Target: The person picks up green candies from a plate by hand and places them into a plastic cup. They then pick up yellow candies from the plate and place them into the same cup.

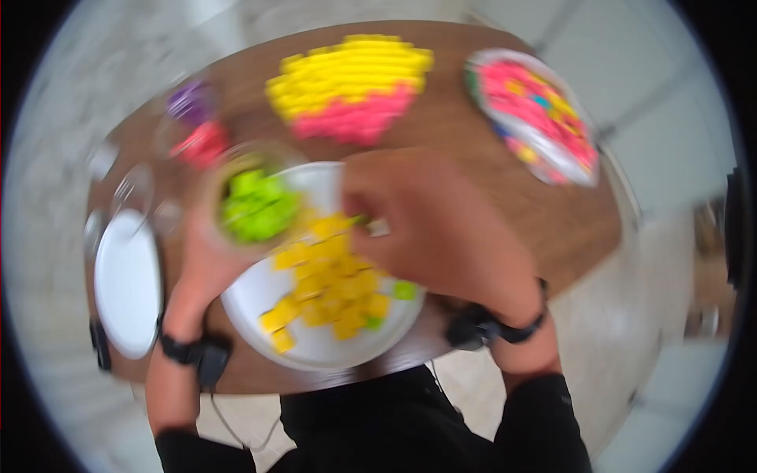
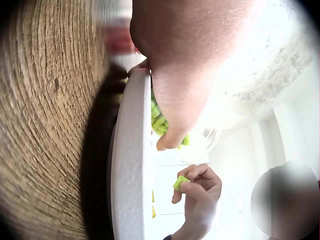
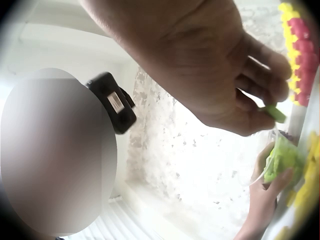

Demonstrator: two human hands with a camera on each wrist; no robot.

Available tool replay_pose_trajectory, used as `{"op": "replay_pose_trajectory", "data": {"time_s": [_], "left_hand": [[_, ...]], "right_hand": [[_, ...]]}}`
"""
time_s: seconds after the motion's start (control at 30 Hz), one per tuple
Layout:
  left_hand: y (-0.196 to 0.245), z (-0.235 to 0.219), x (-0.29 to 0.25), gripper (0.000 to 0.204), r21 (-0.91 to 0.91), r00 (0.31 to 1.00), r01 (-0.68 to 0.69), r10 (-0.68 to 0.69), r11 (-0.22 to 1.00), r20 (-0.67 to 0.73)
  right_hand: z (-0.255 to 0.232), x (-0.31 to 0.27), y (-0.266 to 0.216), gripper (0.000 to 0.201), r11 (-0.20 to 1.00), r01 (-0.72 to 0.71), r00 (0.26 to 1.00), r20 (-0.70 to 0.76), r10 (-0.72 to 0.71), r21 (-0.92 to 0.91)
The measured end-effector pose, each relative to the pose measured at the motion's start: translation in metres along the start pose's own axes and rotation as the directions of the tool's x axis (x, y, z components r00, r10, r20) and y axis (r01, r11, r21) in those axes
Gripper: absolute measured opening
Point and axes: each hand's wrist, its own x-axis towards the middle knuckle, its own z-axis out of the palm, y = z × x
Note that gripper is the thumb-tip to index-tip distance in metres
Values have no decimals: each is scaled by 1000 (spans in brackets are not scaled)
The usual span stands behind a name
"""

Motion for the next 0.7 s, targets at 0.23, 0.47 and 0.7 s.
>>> {"op": "replay_pose_trajectory", "data": {"time_s": [0.23, 0.47, 0.7], "left_hand": [[-3, 12, 2, 80, -57, 997, 73, -75, 996, -29], [-7, 9, -2, 85, -34, 998, 64, -63, 997, 30], [-8, 11, -2, 85, -34, 999, 29, -28, 999, 17]], "right_hand": [[7, 7, -24, 15, 930, -104, 961, -207, 186, 353], [30, 15, -14, 10, 847, -184, 948, -138, 287, 499], [33, 15, -10, 9, 825, -183, 960, -85, 268, 534]]}}
